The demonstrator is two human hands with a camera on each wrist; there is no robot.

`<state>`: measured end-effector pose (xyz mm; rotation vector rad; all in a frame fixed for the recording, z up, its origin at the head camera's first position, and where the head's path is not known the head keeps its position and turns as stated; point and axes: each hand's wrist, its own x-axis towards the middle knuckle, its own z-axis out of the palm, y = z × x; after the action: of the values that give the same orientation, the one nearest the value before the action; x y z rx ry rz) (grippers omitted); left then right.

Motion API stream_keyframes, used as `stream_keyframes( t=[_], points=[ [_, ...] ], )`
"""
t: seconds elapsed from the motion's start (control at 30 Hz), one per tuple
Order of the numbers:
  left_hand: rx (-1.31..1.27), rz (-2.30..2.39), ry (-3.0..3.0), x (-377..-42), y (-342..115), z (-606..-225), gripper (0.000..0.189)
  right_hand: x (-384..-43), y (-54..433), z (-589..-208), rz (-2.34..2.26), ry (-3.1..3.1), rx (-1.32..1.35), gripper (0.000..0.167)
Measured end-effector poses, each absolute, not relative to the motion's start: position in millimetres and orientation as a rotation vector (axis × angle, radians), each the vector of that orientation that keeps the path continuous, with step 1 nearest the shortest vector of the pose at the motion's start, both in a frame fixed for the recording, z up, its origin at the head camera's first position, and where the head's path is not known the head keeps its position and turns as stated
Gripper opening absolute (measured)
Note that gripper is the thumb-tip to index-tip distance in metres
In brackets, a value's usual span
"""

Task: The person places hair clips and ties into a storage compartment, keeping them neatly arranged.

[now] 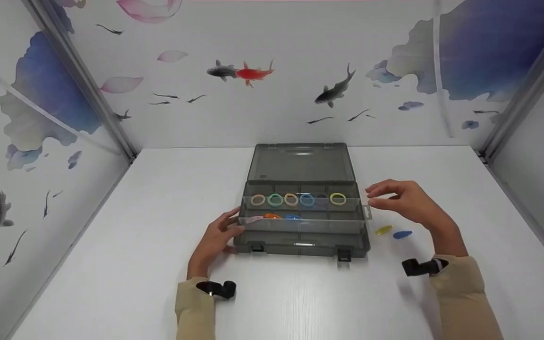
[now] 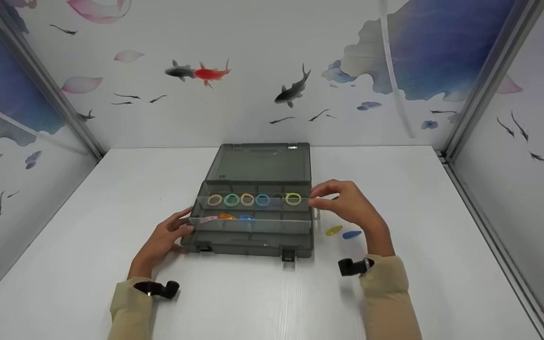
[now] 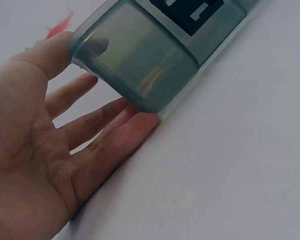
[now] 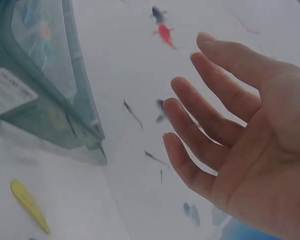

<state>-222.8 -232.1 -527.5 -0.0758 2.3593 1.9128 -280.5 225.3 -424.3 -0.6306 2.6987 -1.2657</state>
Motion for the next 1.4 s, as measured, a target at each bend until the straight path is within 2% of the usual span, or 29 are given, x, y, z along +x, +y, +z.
stream_keyframes(
  t=[0.17, 0.57, 1.4],
  points=[
    [-0.086, 1.909, 2.349, -221.0, -233.3, -526.5, 0.060, -288.6, 242.5, -441.9, -1.175, 2.662, -0.584, 0.039],
    [-0.100, 1.929, 2.332, -216.9, -238.1, -527.1, 0.059, -298.9, 262.5, -485.9, -1.063, 2.557, -0.430, 0.040],
    [-0.098, 1.898, 2.370, -222.7, -231.7, -527.8, 0.059, -299.2, 260.9, -495.3, -0.998, 2.627, -0.474, 0.015]
  ],
)
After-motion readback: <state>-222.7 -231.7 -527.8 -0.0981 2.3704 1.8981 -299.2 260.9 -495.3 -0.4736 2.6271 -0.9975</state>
